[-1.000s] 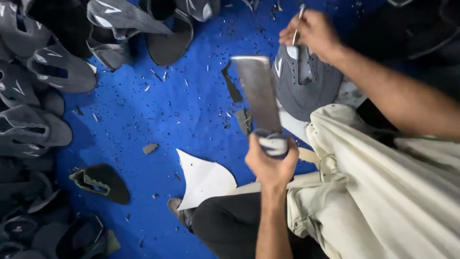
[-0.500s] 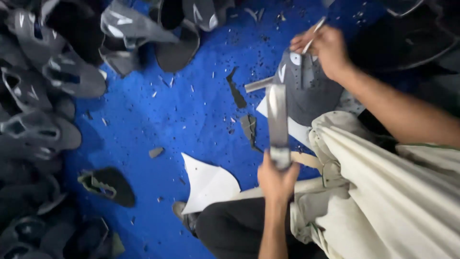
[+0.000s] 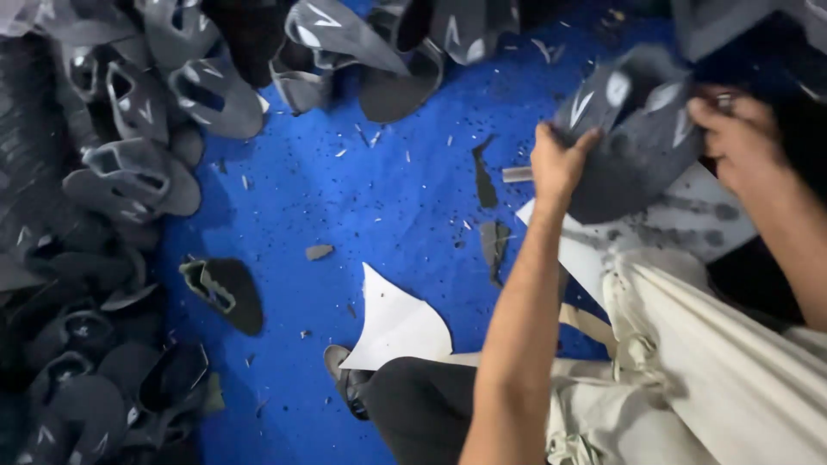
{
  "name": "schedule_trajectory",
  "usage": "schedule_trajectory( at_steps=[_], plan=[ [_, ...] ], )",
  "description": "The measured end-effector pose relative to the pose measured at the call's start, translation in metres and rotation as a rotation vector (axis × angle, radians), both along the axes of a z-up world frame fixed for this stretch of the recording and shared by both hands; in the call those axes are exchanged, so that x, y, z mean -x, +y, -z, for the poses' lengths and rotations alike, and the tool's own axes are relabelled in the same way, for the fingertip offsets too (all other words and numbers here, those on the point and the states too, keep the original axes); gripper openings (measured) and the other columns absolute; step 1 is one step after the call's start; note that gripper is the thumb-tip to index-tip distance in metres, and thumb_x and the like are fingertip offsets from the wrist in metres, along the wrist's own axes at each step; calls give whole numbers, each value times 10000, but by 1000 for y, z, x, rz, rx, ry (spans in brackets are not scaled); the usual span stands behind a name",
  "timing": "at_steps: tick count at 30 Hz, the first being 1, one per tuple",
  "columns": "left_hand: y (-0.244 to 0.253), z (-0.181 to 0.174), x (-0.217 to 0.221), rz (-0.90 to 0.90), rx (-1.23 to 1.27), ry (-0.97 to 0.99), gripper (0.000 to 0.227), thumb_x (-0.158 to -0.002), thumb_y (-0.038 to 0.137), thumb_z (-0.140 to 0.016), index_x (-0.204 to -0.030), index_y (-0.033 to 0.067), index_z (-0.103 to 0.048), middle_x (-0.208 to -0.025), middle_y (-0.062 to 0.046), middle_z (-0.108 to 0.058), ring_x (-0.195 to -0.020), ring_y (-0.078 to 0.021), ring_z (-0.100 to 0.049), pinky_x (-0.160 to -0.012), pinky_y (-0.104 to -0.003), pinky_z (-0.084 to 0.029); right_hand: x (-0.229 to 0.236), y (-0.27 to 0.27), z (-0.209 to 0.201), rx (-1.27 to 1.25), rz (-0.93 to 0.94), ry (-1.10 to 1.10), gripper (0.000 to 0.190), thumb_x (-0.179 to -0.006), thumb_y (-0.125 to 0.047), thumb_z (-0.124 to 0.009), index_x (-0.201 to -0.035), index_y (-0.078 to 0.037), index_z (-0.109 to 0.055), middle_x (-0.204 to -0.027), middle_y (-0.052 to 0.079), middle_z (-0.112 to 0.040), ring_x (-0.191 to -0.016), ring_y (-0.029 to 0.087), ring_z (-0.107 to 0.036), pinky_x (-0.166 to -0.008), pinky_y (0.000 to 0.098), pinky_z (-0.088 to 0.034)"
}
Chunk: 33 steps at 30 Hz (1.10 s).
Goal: Punching decorative patterns and holes into shoe uppers using a hammer and a punch tool.
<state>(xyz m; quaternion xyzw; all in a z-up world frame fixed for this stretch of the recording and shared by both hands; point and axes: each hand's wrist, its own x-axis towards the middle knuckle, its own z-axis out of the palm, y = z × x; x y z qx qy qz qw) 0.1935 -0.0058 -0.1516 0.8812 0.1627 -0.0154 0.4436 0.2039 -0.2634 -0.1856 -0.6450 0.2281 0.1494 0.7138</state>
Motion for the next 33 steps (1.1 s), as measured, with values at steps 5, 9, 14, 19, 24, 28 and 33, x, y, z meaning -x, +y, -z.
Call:
schedule_trajectory(
  at_steps=[5, 9, 14, 19, 24, 28, 33],
  plan=[
    [45, -130, 38, 149, 440, -123, 635, -810, 219, -823, -1332, -36, -568, -1213, -238, -698, -1150, -334, -658, -1005, -394, -498, 23, 7, -33, -370, 74, -110, 35, -1127, -152, -636, -1145, -142, -664, -972, -64, -635, -621, 24, -444, -511, 186, -327],
    [196, -136, 71, 207, -789, -718, 533, -911, -36, -642, -1364, 231, -551, -1418, -110, -617, -1352, -257, -601, -1202, -432, -476, 57, 40, -86, -343, -146, 10, 206, -1087, -192, -486, -1130, -103, -666, -1075, 4, -736, -531, 14, -329, -491, 157, -290],
    [223, -242, 26, -28, 355, -738, 850, -960, 258, -751, -1646, 186, -255, -1646, -181, -421, -1474, -309, -471, -1195, -448, -402, 114, 89, -127, -77, -440, 82, 235, -1074, -198, -511, -1134, -70, -700, -1020, 90, -710, -573, 93, -373, -516, 249, -333],
    [317, -132, -62, 199, -882, -227, 860, -841, 355, -841, -1563, 255, -383, -1600, -251, -378, -1483, -421, -365, -1175, -580, -282, 149, 93, -70, 14, -866, 35, 206, -992, -191, -570, -1087, -91, -723, -1024, 53, -775, -841, 156, -609, -759, 310, -515],
    [355, -98, -153, 143, -1322, 79, 937, -736, 425, -807, -1557, 247, -392, -1509, -368, -352, -1416, -584, -238, -1157, -685, -132, 135, 92, -78, 18, -1080, 214, 225, -951, -215, -618, -1139, -134, -711, -1067, 33, -732, -1078, 167, -706, -956, 345, -576],
    [410, 0, -227, 33, -1594, -186, 499, -846, 342, -673, -1337, 309, -592, -1320, -322, -592, -1284, -541, -485, -1115, -683, -218, 127, 91, -75, 32, -1099, 395, 228, -981, -243, -595, -1153, -144, -708, -1080, 27, -695, -1094, 156, -674, -979, 345, -590],
    [418, 53, -232, -28, -1335, -171, 213, -912, 242, -591, -870, 144, -775, -834, -82, -743, -858, -295, -704, -988, -631, -384, 123, 94, -94, 112, -1155, 455, 244, -981, -282, -596, -1166, -170, -709, -1102, -6, -698, -1133, 119, -683, -1021, 324, -582]
  ],
)
